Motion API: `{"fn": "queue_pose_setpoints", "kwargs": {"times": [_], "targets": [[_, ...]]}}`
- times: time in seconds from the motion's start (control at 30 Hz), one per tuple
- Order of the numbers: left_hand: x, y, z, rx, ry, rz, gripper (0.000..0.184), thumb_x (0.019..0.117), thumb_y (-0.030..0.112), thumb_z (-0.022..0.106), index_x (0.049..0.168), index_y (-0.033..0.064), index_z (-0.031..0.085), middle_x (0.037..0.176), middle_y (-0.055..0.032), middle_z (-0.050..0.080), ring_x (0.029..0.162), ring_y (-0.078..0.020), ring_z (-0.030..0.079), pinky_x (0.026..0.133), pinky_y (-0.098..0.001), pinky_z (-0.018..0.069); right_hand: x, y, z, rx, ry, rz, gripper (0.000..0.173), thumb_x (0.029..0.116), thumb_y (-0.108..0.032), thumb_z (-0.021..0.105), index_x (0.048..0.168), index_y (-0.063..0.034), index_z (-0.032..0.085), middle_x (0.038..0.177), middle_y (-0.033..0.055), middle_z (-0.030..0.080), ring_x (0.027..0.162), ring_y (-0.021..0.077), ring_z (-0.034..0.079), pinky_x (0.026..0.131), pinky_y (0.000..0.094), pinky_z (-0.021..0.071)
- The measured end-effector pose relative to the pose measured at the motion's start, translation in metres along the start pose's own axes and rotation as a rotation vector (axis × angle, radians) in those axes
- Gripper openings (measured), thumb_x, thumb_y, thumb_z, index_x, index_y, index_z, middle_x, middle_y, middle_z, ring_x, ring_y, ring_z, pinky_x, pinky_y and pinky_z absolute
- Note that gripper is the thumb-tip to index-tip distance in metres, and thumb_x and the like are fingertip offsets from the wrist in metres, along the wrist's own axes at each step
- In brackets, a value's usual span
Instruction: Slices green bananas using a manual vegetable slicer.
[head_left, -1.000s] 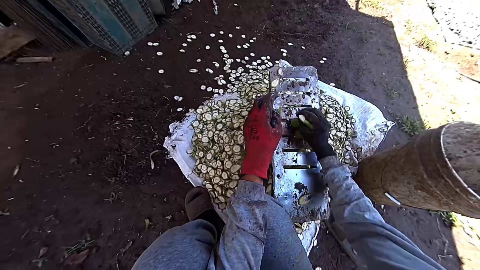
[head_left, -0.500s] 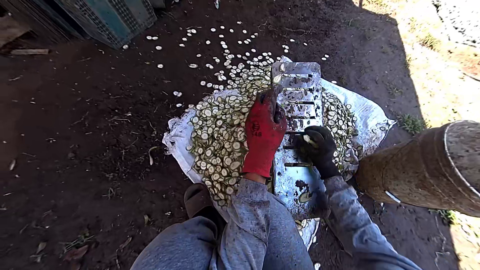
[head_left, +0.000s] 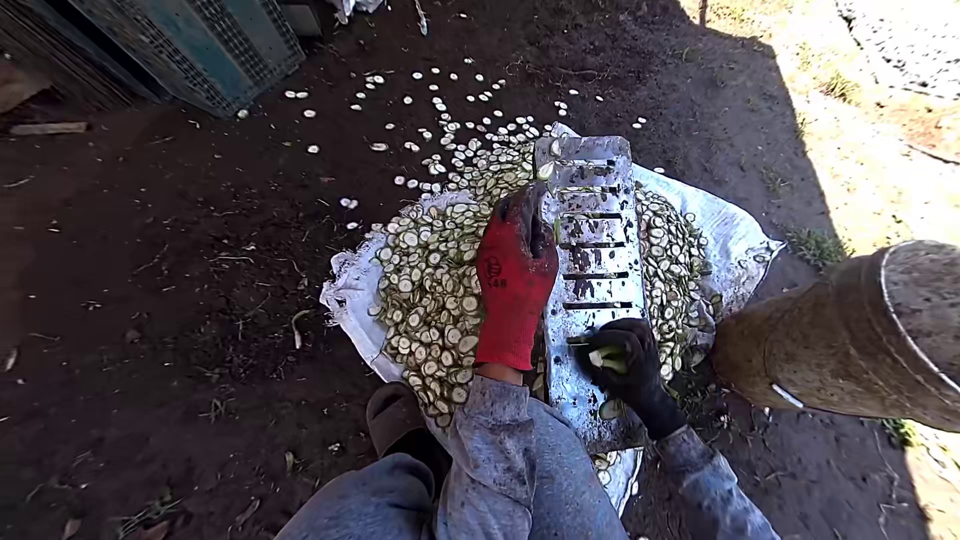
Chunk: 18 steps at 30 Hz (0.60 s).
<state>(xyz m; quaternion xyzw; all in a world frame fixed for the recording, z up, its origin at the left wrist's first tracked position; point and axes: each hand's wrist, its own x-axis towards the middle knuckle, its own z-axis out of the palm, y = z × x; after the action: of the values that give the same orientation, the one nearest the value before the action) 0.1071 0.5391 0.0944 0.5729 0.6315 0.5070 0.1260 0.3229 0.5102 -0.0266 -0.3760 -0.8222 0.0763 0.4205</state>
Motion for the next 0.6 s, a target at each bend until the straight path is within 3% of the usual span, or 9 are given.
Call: {"fn": "queue_pose_setpoints", "kwargs": {"times": [0.07,0.13,0.23,0.33,0.4,0.47,0.53,0.57,0.6], "targets": [[-0.005,-0.002,0.001,0.042,-0.038,0.018,0.043,0.0996,0.005,0.056,0.143,0.0069,0.057,0.136,-0.0203,0.062,0.112,-0.0351,0.066,0.091,-0.0512,0.0542,0.054,0.035,0.020,-0.001,0.036,-0.013,0.030,0.0804,-0.023,0.075,0.104,-0.0050,0.069,0.102,0.0171,0.067,0.101,0.0339,0.063,0.091,0.0462,0.0498],[-0.007,-0.005,0.000,0.084,-0.067,0.011,0.045,0.0999,0.007,0.057,0.145,0.0093,0.055,0.137,-0.0187,0.061,0.113,-0.0355,0.066,0.091,-0.0531,0.0554,0.126,0.073,0.039,-0.080,0.014,0.020,0.030,0.0808,-0.016,0.073,0.106,0.0011,0.070,0.107,0.0253,0.067,0.106,0.0450,0.062,0.093,0.0570,0.0476],[-0.001,-0.012,-0.002,0.056,-0.032,-0.040,0.044,0.0989,0.005,0.058,0.143,0.0075,0.057,0.130,-0.0190,0.064,0.102,-0.0317,0.067,0.084,-0.0481,0.0551,0.191,0.090,0.053,-0.255,-0.056,0.184,0.035,0.0872,-0.020,0.074,0.116,-0.0009,0.068,0.118,0.0267,0.063,0.117,0.0457,0.059,0.100,0.0564,0.0465],[0.000,-0.014,-0.002,0.029,-0.022,-0.036,0.040,0.1012,0.006,0.056,0.141,0.0064,0.058,0.128,-0.0178,0.065,0.100,-0.0293,0.068,0.084,-0.0456,0.0560,0.149,0.057,0.034,-0.189,-0.044,0.221,0.037,0.0801,-0.022,0.078,0.111,-0.0044,0.069,0.112,0.0221,0.062,0.111,0.0421,0.059,0.095,0.0563,0.0482],[0.000,-0.014,-0.002,0.000,-0.003,-0.021,0.040,0.1004,0.006,0.056,0.141,0.0055,0.058,0.127,-0.0182,0.065,0.098,-0.0282,0.067,0.083,-0.0438,0.0559,0.070,0.023,0.015,-0.108,-0.016,0.192,0.037,0.0747,-0.024,0.079,0.106,-0.0067,0.069,0.107,0.0179,0.064,0.106,0.0386,0.061,0.092,0.0561,0.0498],[0.000,-0.010,-0.002,-0.029,0.012,-0.015,0.041,0.0997,0.004,0.057,0.141,0.0056,0.058,0.128,-0.0184,0.065,0.099,-0.0278,0.067,0.083,-0.0429,0.0560,-0.005,-0.007,0.003,-0.069,0.020,0.150,0.035,0.0785,-0.038,0.073,0.103,-0.0132,0.069,0.103,0.0122,0.069,0.101,0.0311,0.064,0.091,0.0488,0.0512],[0.003,-0.009,-0.001,-0.045,0.026,0.006,0.042,0.0985,0.004,0.058,0.140,0.0054,0.059,0.128,-0.0194,0.065,0.101,-0.0289,0.067,0.084,-0.0435,0.0553,-0.020,-0.016,0.001,-0.025,0.004,0.107,0.031,0.0877,-0.044,0.066,0.107,-0.0199,0.060,0.104,0.0064,0.064,0.104,0.0223,0.061,0.095,0.0370,0.0473],[0.001,-0.008,0.000,-0.045,0.011,0.009,0.042,0.0985,0.004,0.058,0.141,0.0052,0.058,0.130,-0.0198,0.064,0.103,-0.0294,0.067,0.085,-0.0441,0.0549,-0.009,-0.007,0.006,-0.017,0.012,0.084,0.030,0.0873,-0.040,0.067,0.105,-0.0165,0.062,0.102,0.0086,0.065,0.102,0.0244,0.062,0.094,0.0385,0.0478],[-0.001,-0.006,0.001,-0.032,0.003,0.014,0.042,0.0989,0.005,0.059,0.141,0.0055,0.058,0.132,-0.0195,0.064,0.106,-0.0300,0.067,0.088,-0.0449,0.0552,0.014,0.009,0.014,-0.030,0.017,0.063,0.029,0.0834,-0.033,0.070,0.101,-0.0099,0.067,0.100,0.0140,0.068,0.099,0.0313,0.064,0.090,0.0464,0.0492]]}}
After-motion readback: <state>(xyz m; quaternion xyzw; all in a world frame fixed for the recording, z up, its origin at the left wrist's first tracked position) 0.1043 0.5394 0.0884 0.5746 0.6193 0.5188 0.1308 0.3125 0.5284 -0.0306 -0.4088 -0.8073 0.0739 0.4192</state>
